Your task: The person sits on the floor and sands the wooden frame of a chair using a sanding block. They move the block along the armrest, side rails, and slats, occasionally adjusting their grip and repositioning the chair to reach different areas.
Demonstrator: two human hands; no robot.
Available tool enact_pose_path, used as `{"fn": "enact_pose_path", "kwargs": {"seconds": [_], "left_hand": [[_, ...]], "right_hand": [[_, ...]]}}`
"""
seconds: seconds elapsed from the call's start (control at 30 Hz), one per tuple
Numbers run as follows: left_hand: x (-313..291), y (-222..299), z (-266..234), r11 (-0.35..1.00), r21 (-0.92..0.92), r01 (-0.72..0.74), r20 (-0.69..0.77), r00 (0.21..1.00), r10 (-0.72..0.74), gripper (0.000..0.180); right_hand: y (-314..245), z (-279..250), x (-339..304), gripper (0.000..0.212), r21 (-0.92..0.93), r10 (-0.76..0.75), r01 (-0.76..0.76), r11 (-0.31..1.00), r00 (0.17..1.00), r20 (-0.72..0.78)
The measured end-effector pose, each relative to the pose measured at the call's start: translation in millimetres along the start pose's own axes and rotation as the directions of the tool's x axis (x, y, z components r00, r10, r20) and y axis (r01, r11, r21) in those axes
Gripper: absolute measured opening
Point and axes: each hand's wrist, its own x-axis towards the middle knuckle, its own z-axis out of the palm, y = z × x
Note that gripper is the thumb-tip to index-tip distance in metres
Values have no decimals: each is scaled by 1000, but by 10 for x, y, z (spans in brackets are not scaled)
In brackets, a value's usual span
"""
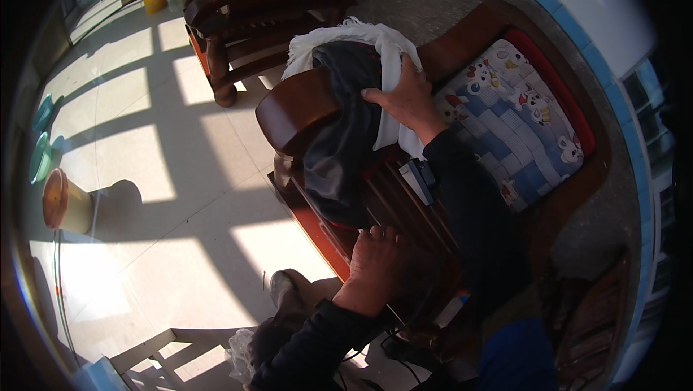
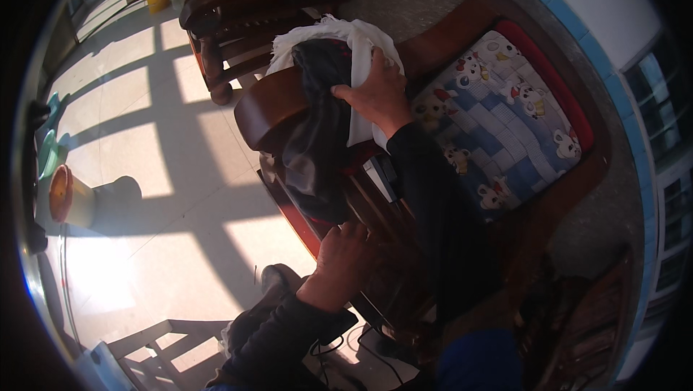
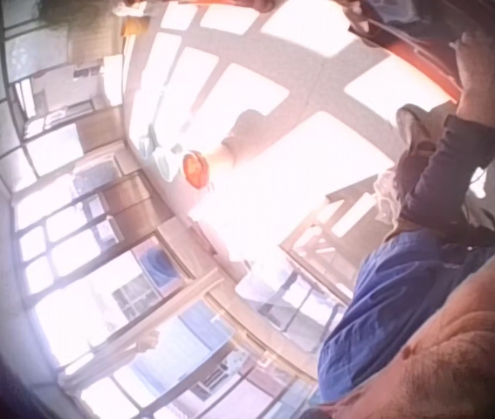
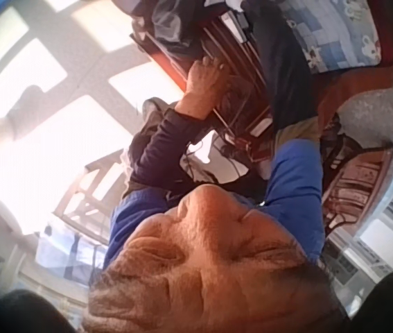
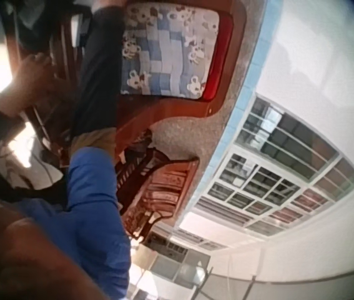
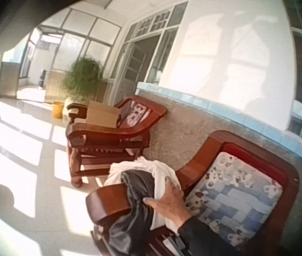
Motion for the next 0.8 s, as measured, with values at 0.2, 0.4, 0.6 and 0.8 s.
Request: {"fn": "enact_pose_path", "kwargs": {"seconds": [0.2,0.4,0.6,0.8], "left_hand": [[45,23,62,999,4,-32,-6,999,32,50],[103,98,35,1000,-4,-31,-24,999,31,40],[45,48,21,1000,-19,2,1,1000,-2,35],[49,8,76,999,-9,-31,-61,998,30,34]], "right_hand": [[-144,-63,-72,138,42,-25,20,999,991,133],[-187,143,-146,136,-53,-53,54,997,998,14],[120,146,-140,118,-91,-102,95,991,992,-75],[432,163,-166,122,-23,-115,113,993,985,-130]]}}
